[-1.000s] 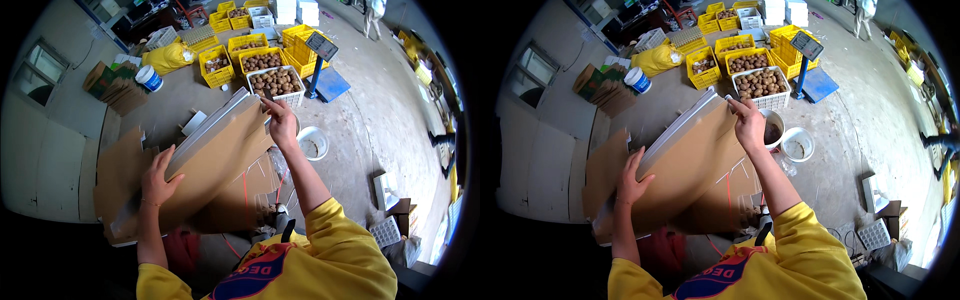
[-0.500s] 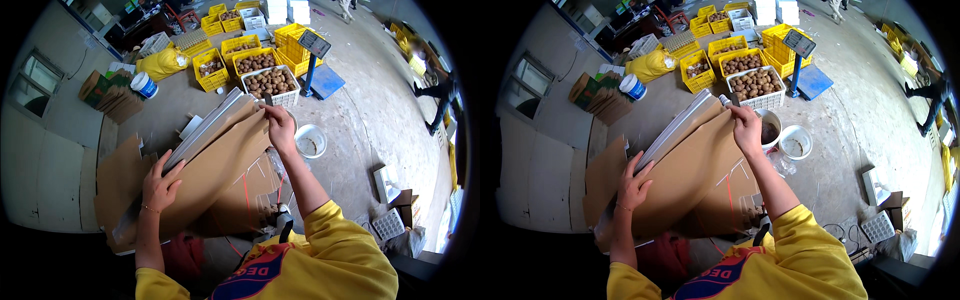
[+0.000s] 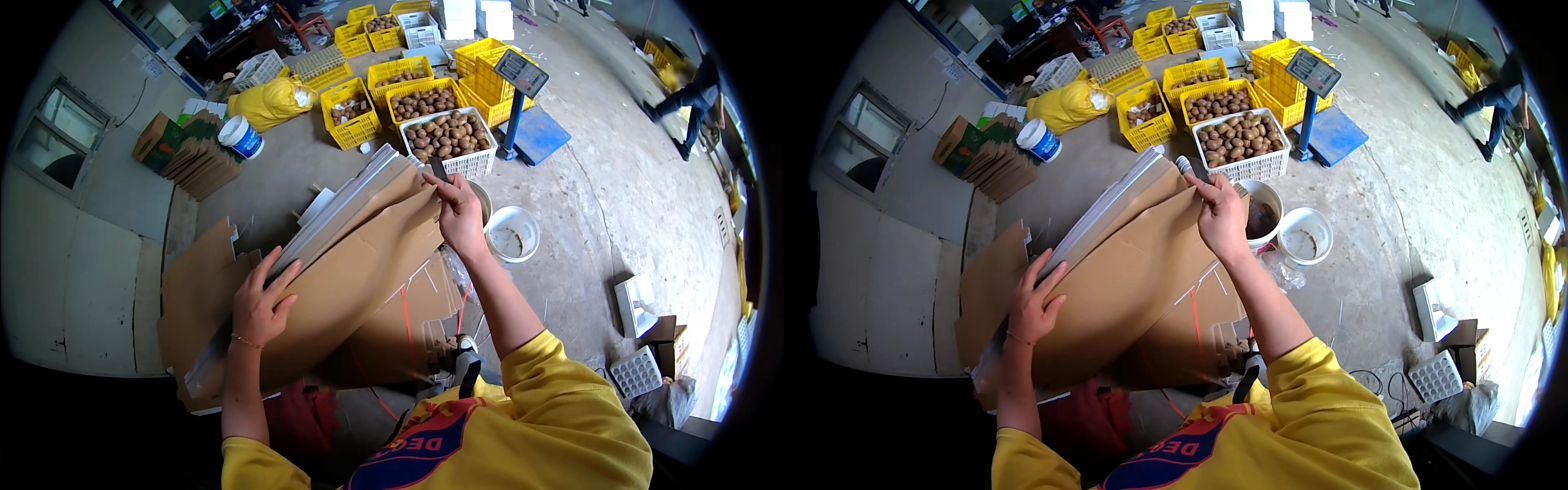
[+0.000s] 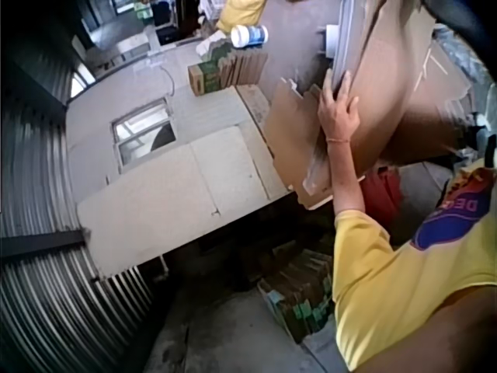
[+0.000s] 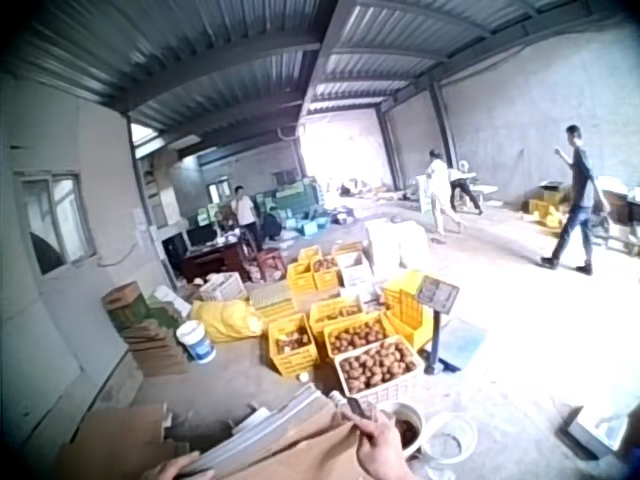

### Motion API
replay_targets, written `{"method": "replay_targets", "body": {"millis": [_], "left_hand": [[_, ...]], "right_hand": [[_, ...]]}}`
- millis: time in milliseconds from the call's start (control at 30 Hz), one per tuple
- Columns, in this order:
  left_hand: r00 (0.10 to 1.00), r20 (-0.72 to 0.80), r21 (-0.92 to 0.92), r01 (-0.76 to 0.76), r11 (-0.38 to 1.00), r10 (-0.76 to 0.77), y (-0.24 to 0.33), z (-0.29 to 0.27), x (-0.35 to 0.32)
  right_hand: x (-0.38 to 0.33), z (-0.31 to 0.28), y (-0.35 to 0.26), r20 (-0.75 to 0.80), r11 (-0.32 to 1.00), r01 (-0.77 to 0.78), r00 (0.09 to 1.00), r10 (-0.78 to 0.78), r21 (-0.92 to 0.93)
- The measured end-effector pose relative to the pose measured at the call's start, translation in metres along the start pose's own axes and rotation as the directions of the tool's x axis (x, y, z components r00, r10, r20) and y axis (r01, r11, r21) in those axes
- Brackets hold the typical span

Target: The person walks through a warehouse, picks up a stack of flat cardboard sheets, and begins folding them into box shapes. They manipulate the cardboard by hand, folding flaps and aligning edges to form boxes.

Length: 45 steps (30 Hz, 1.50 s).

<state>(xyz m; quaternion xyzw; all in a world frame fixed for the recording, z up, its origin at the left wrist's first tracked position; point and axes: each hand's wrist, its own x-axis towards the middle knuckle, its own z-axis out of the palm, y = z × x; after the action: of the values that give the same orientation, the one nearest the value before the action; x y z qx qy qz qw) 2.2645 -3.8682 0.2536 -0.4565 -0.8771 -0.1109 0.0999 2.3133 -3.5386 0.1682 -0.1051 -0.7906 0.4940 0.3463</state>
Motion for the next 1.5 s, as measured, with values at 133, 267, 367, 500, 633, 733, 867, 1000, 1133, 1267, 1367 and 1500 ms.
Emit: {"method": "replay_targets", "body": {"millis": [133,267,367,500,633,733,867,1000,1133,1267,1367,1500], "left_hand": [[1.0,0.002,0.036,0.016,0.999,-0.016,-0.002,0.001,0.001],[1.0,0.006,0.025,0.008,1.0,-0.008,0.001,-0.001,0.001],[1.0,-0.004,0.019,-0.009,1.0,0.009,0.0,0.0,0.001],[1.0,-0.004,0.013,0.0,1.0,0.0,0.001,-0.001,0.002],[1.0,-0.003,0.016,0.01,1.0,-0.01,-0.002,0.001,0.003],[1.0,-0.001,0.032,0.012,0.999,-0.012,-0.003,0.0,0.002],[0.998,0.034,0.016,0.043,0.999,-0.043,0.001,-0.001,0.003],[1.0,-0.007,0.047,0.016,0.999,-0.016,0.002,0.0,0.0],[1.0,-0.01,0.028,0.019,0.999,-0.019,0.001,0.001,0.001],[1.0,-0.011,0.028,0.021,0.999,-0.021,0.001,0.002,0.002],[1.0,-0.013,0.026,0.023,0.999,-0.022,0.0,0.002,0.001],[1.0,-0.009,0.02,0.029,0.999,-0.029,0.0,0.002,0.001]], "right_hand": [[-0.002,0.005,0.005,-0.03,0.996,0.05,0.998,-0.048,0.068],[0.01,0.012,0.006,0.006,0.997,-0.025,1.0,0.025,0.076],[0.012,0.011,0.01,0.035,0.996,-0.036,0.999,0.033,0.083],[0.006,0.007,0.001,-0.026,0.999,0.012,1.0,-0.011,0.03],[0.001,0.008,0.006,-0.062,0.999,0.032,0.998,-0.031,0.016],[-0.002,0.008,0.007,-0.075,0.999,0.032,0.997,-0.029,0.044],[0.005,0.008,0.015,-0.152,0.987,0.053,0.988,-0.029,0.153],[0.01,0.018,0.018,-0.21,0.979,0.103,0.976,-0.065,0.174],[0.013,0.015,0.013,-0.085,0.99,0.016,0.996,-0.004,0.138],[0.017,0.013,0.015,0.014,0.998,-0.009,1.0,0.008,0.055],[0.018,0.01,0.013,0.066,0.998,-0.039,0.997,0.035,0.05],[0.011,0.009,0.009,-0.016,0.998,0.011,1.0,-0.01,0.061]]}}
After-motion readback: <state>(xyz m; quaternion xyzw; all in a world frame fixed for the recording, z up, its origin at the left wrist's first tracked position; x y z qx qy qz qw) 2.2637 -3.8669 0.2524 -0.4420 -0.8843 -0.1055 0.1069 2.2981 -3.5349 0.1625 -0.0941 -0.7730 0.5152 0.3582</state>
